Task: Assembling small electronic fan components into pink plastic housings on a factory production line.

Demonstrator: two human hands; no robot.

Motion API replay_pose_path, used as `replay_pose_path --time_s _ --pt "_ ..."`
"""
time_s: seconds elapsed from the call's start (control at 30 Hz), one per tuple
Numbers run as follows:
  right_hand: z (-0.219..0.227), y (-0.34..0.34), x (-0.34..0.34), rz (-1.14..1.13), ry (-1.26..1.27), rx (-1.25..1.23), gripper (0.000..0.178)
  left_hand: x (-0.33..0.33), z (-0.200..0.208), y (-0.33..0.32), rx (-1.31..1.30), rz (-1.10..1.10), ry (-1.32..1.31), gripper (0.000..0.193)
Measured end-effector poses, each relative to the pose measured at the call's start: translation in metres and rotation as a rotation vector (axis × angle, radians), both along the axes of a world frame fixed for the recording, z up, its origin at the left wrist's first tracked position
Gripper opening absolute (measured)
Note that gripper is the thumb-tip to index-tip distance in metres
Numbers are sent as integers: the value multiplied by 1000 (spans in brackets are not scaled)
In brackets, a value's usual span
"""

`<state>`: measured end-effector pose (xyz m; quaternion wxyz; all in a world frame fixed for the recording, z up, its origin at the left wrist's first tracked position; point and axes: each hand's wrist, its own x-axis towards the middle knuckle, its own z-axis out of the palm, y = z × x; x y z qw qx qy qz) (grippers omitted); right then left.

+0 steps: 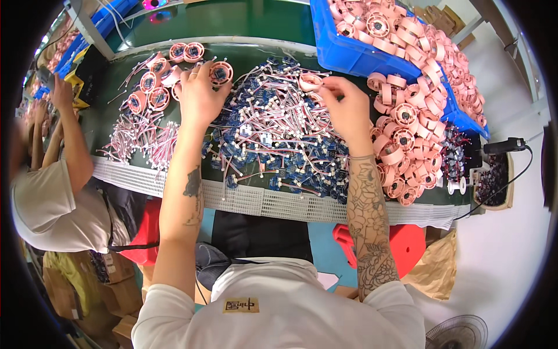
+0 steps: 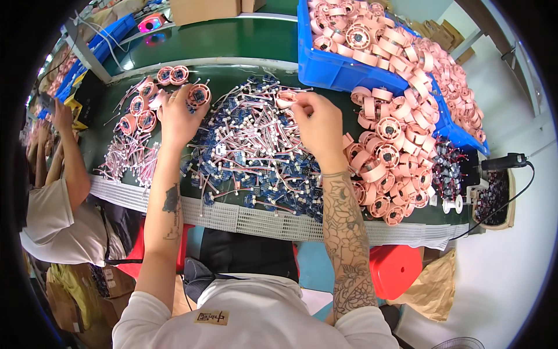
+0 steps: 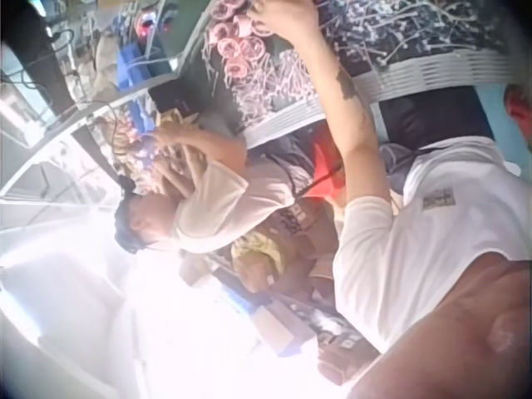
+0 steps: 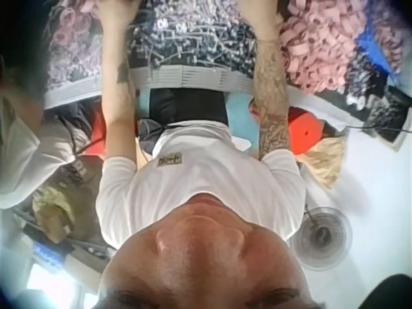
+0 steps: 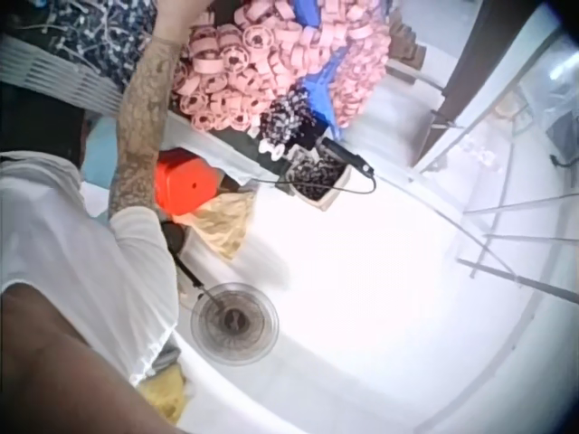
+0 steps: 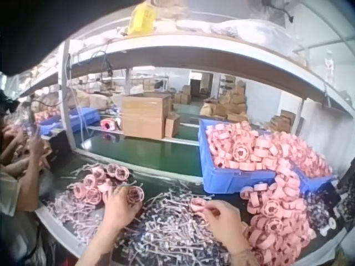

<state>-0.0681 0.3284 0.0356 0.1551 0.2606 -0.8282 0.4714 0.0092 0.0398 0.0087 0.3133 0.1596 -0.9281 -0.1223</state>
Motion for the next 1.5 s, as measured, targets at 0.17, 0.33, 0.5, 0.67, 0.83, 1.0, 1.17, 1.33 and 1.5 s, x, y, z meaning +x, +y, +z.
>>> replay_pose_path --time_s 0.17,0.33,0.5,0.67,0.83,1.0,1.17,1.33,1.5 --pt "-14 -20 -15 -49 175 378 24 -10 -20 -15 -122 199 -5 62" --pt "-18 -20 -24 -72 136 419 14 -11 -6 -7 -51 -66 312 41" --pt "-14 -14 -25 -49 186 142 13 -2 13 18 233 -465 92 18" --pt "-2 -7 -27 23 -64 -384 20 4 1 18 243 -557 -10 27" --pt "29 -8 11 104 -229 -435 18 5 2 19 299 -607 8 27" --pt "4 -14 23 267 -356 -249 18 10 16 17 817 -696 -90 18" --pt "0 -18 23 332 -332 -248 16 20 35 20 1306 -930 63 19" --pt "3 -21 32 405 -261 -235 12 22 39 38 1252 -958 -70 20" --pt "4 -28 37 389 -61 -132 9 17 26 60 1234 -917 -118 20"
